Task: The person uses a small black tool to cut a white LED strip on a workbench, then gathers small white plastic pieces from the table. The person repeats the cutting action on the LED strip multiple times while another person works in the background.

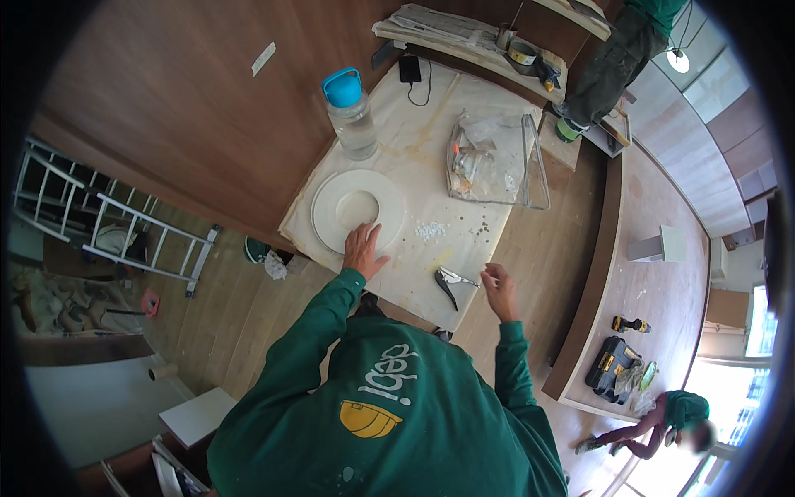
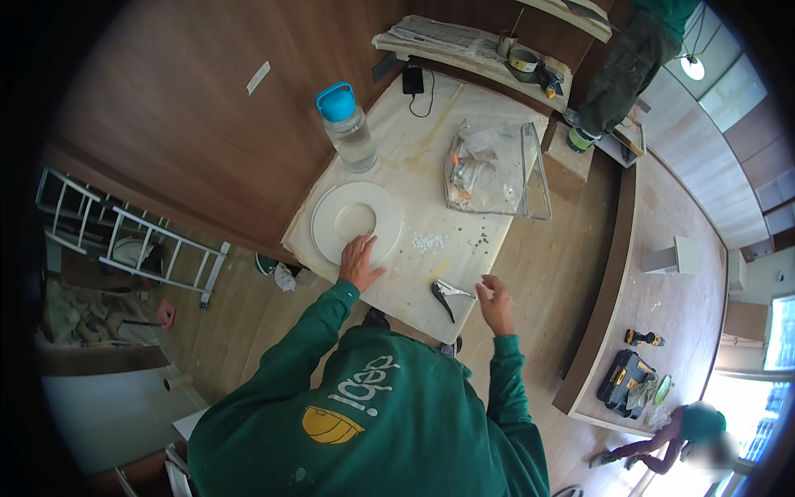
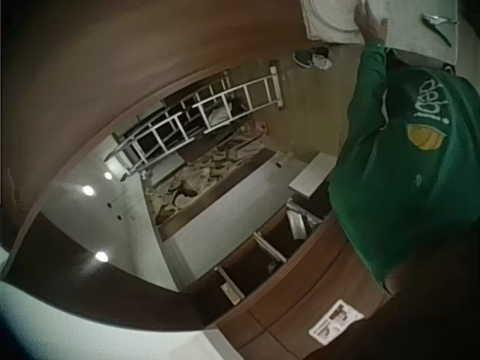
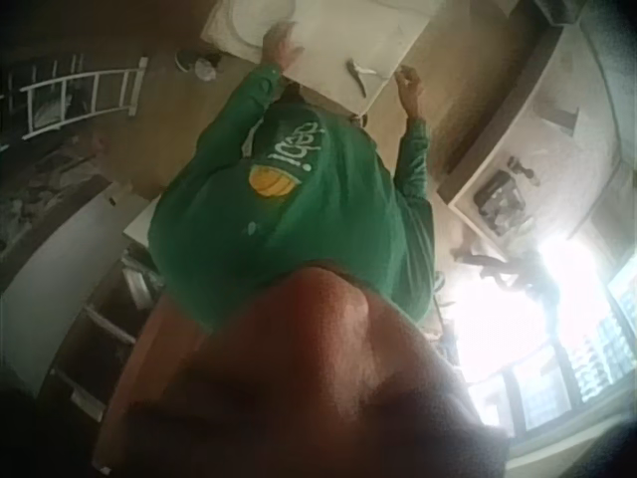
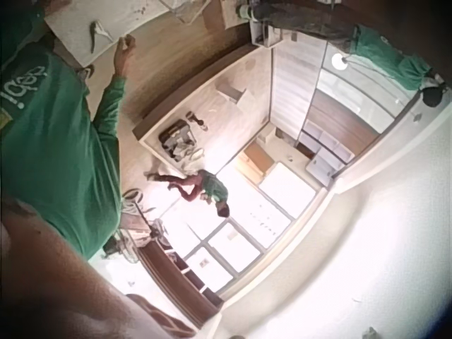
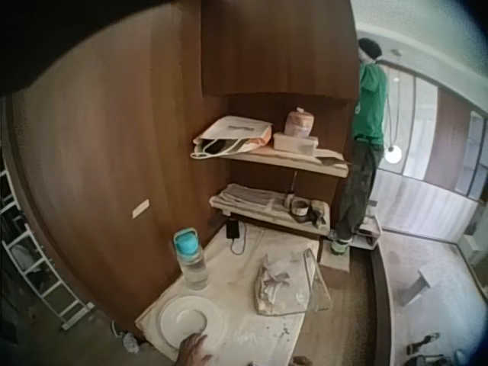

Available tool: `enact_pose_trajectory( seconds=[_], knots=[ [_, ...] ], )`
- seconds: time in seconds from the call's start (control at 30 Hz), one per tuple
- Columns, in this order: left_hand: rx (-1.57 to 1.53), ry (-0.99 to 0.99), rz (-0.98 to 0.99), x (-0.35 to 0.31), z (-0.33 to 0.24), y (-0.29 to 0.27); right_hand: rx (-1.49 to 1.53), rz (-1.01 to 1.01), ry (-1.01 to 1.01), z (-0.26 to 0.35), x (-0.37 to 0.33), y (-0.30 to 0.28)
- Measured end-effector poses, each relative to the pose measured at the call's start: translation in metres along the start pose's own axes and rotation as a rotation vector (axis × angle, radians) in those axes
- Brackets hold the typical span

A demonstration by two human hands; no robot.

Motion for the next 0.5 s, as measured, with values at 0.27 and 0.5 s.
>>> enact_pose_trajectory(
  seconds=[0.27, 0.5],
  knots=[
    [-0.096, 0.175, 0.233, 0.016, 0.037, 0.020, -0.229, 0.022, -0.168, 0.090, 0.071, 0.116],
    [-0.217, 0.215, 0.176, 0.006, 0.072, -0.009, -0.473, 0.225, -0.361, 0.133, 0.145, 0.159]
  ],
)
Point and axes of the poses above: each hand's wrist, its own x-axis towards the middle knuckle, its own y-axis out of the palm, z = x × y, the point moved 9 cm from there along x, towards the middle knuckle, and after that the axes turned 9 degrees about z, right-handed, at the moved point
